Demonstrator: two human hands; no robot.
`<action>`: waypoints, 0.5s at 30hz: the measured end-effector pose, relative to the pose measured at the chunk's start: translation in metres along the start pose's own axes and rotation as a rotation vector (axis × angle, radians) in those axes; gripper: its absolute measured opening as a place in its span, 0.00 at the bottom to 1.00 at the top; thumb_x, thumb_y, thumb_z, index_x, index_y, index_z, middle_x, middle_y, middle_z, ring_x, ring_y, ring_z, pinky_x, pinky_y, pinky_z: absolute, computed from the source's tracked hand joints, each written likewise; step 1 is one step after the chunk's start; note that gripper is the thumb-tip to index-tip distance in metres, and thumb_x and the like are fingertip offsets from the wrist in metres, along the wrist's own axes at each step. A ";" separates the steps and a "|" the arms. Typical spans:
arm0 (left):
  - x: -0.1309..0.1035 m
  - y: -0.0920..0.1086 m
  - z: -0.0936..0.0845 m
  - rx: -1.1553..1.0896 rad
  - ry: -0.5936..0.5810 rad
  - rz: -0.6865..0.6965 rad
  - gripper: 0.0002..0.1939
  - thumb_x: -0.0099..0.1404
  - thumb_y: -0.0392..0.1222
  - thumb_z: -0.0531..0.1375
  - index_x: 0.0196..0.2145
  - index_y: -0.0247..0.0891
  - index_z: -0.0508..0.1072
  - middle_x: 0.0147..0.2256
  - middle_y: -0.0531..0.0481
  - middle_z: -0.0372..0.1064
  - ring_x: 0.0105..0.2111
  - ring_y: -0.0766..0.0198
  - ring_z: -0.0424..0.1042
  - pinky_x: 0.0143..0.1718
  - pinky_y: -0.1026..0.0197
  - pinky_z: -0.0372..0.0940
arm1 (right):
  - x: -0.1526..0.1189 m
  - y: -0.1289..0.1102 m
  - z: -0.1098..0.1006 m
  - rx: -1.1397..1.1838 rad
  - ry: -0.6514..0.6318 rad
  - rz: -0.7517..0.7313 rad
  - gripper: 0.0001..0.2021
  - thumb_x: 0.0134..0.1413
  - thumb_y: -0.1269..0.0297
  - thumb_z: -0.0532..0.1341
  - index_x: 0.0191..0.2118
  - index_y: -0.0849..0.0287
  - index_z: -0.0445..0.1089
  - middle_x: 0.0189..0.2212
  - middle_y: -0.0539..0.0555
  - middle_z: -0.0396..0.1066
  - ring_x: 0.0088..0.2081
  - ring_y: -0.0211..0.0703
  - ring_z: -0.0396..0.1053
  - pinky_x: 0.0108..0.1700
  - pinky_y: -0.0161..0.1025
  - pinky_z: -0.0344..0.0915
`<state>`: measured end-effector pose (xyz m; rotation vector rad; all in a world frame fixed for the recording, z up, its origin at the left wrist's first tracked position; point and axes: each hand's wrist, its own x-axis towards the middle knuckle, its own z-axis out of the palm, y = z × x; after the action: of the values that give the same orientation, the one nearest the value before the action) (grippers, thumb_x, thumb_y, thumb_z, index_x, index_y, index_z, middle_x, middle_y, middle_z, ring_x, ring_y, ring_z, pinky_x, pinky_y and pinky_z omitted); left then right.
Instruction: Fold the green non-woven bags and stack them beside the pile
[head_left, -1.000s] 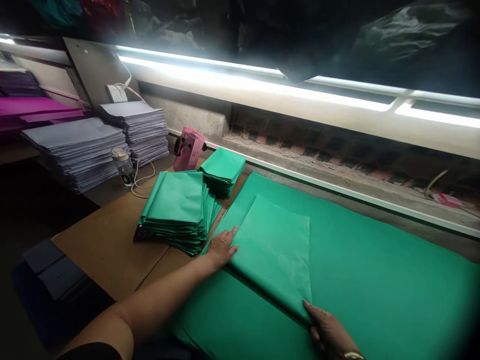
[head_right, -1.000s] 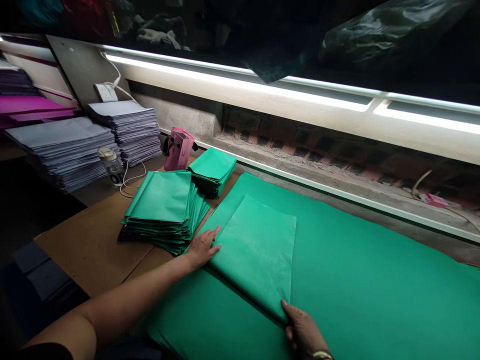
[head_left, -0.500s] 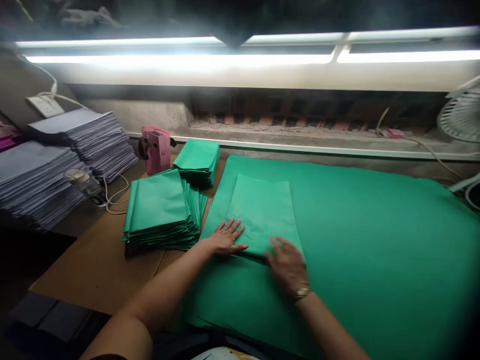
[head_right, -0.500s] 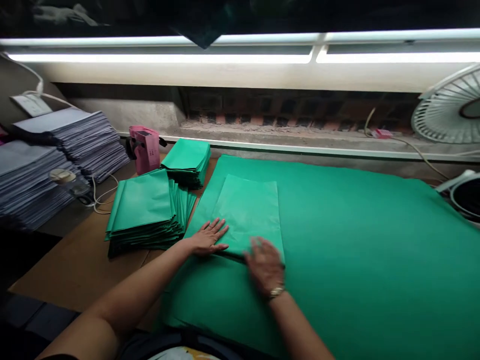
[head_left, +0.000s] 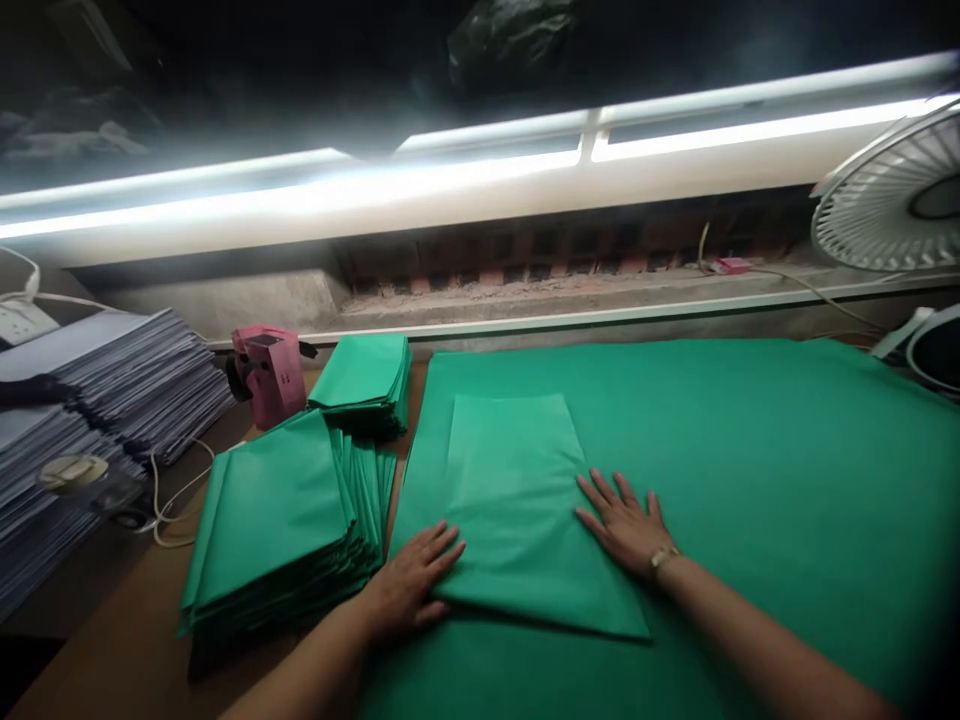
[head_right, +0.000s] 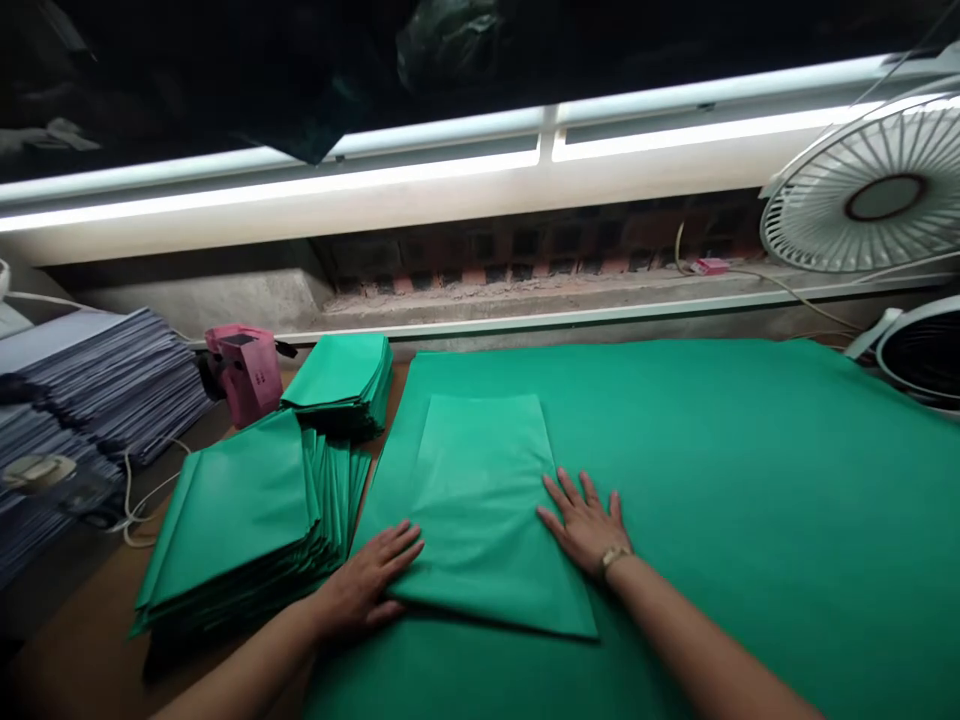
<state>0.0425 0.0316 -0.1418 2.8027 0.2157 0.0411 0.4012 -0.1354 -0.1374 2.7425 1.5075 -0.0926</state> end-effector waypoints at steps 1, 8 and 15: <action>0.000 -0.005 0.003 -0.007 0.017 0.001 0.43 0.61 0.46 0.57 0.65 0.48 0.35 0.66 0.50 0.33 0.64 0.50 0.37 0.64 0.44 0.41 | 0.036 -0.001 -0.010 0.010 0.005 0.042 0.30 0.59 0.40 0.38 0.65 0.40 0.39 0.65 0.41 0.31 0.65 0.53 0.27 0.60 0.66 0.29; 0.031 -0.045 0.016 -0.001 0.179 -0.011 0.33 0.66 0.39 0.50 0.64 0.53 0.42 0.63 0.52 0.46 0.62 0.55 0.49 0.61 0.49 0.54 | 0.199 -0.006 -0.049 0.073 0.134 0.215 0.28 0.62 0.46 0.37 0.65 0.47 0.45 0.66 0.54 0.34 0.64 0.61 0.34 0.58 0.68 0.37; 0.076 -0.062 0.001 0.080 0.337 -0.022 0.21 0.63 0.44 0.59 0.54 0.43 0.67 0.56 0.43 0.61 0.57 0.49 0.59 0.54 0.46 0.61 | 0.111 0.004 -0.025 0.026 0.166 -0.018 0.26 0.61 0.67 0.40 0.64 0.56 0.51 0.64 0.51 0.42 0.64 0.44 0.40 0.64 0.49 0.42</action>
<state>0.1089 0.1012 -0.1624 2.8557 0.3326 0.5118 0.4650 -0.0433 -0.1186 2.8195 1.5785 0.1188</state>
